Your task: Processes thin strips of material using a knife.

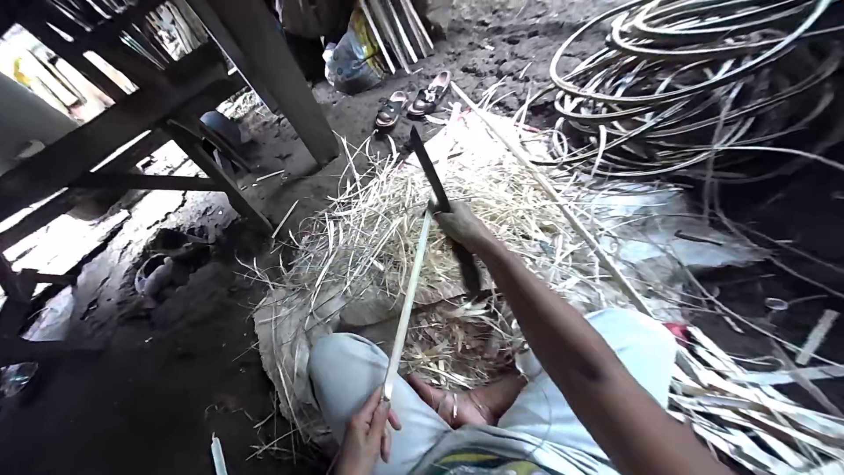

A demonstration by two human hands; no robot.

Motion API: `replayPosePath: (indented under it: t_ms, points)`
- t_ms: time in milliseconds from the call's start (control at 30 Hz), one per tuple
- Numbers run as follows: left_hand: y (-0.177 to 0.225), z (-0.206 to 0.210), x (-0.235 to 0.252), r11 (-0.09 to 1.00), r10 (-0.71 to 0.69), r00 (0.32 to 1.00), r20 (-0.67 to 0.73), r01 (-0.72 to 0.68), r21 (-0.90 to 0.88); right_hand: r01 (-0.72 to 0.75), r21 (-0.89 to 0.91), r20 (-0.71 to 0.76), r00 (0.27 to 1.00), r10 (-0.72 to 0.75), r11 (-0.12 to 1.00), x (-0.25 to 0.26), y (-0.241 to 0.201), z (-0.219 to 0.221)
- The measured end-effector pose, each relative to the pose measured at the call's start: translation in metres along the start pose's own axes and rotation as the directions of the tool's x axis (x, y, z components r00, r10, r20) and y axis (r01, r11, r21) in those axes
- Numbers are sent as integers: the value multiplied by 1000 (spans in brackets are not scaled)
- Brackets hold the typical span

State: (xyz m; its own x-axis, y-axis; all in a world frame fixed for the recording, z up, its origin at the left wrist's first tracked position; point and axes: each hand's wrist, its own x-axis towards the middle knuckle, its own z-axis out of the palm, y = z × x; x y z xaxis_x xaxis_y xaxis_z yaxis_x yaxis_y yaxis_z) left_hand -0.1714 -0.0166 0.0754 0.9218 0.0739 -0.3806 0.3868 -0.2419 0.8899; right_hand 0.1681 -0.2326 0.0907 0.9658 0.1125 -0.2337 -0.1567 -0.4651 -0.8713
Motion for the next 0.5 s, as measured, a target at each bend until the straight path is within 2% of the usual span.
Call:
replayPosePath:
  t_ms: [33, 67, 100, 167, 267, 333, 367, 400, 433, 500]
  points:
    - [-8, -4, 5, 999, -44, 995, 95, 46, -13, -53, 255, 59, 997, 39, 965, -8, 5, 5]
    - [-13, -9, 9, 998, -67, 982, 174, 69, -5, -114, 472, 134, 989, 56, 874, -17, 5, 8]
    - [-13, -13, 13, 998, -69, 971, 228, 69, 7, -158, 599, 194, 980, 48, 785, -25, 5, 8]
    - [6, -13, 27, 996, -36, 972, 231, 17, 82, -165, 675, 226, 974, 12, 719, -33, 7, 2]
    - [66, 11, 79, 985, 100, 984, 149, -119, 123, -140, 666, 232, 972, -25, 733, -44, 1, -7]
    - [101, 37, 121, 992, 124, 983, 135, -127, 17, -92, 578, 190, 981, -24, 811, -50, -9, -7]
    - [111, 50, 139, 992, 125, 985, 117, -120, -48, -31, 437, 139, 990, -33, 899, -51, -13, -7]
    - [117, 63, 152, 988, 121, 989, 82, -112, -107, 45, 221, 79, 995, -64, 974, -51, -15, -9]
    - [121, 72, 163, 985, 115, 992, 57, -106, -139, 99, 22, 31, 995, -99, 995, -53, -17, -10]
    - [125, 81, 178, 990, 130, 991, 34, -127, -68, 176, -316, -51, 978, -202, 932, -66, -10, -4]
